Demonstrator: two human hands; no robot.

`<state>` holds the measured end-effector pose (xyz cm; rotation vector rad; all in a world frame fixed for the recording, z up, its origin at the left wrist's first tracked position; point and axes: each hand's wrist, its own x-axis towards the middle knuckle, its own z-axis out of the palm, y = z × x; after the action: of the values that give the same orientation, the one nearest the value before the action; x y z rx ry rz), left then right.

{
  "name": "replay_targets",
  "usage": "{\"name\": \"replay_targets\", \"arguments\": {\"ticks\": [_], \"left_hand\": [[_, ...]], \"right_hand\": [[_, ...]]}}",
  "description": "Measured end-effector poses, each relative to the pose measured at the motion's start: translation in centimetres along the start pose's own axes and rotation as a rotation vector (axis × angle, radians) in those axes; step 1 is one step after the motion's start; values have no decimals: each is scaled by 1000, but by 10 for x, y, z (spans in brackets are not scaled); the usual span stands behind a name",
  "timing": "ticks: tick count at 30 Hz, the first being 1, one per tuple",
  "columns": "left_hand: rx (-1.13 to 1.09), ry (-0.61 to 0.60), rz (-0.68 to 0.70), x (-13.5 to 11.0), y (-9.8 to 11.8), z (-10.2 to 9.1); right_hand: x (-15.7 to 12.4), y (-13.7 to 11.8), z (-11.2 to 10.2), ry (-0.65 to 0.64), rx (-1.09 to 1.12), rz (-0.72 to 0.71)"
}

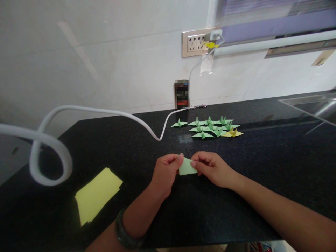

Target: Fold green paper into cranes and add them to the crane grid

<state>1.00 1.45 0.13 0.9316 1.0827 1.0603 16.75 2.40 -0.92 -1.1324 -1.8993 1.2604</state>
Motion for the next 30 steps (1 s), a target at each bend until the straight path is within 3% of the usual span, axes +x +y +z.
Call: {"name": "replay_targets", "arguments": {"ticks": [4,10,15,18,23,30], "left_hand": [[6,-31,-50,0,3,0],[207,-116,-123,-1,5,-4],[218,-189,-201,-3,8,-4],[168,-167,-200,-2,7,-4],[17,-90,-184,1,4,-7],[-23,-105,-191,2,2,-8]], "right_hand": [[0,-2,-4,10,-88,-13],[-1,-12,-12,-16,-345,-179],[-1,-9,-11,86,-344,-167],[-1,-8,-11,154,-318,-225],[-1,-8,-15,147,-459,-528],[0,1,-15,151,-568,-579]]}}
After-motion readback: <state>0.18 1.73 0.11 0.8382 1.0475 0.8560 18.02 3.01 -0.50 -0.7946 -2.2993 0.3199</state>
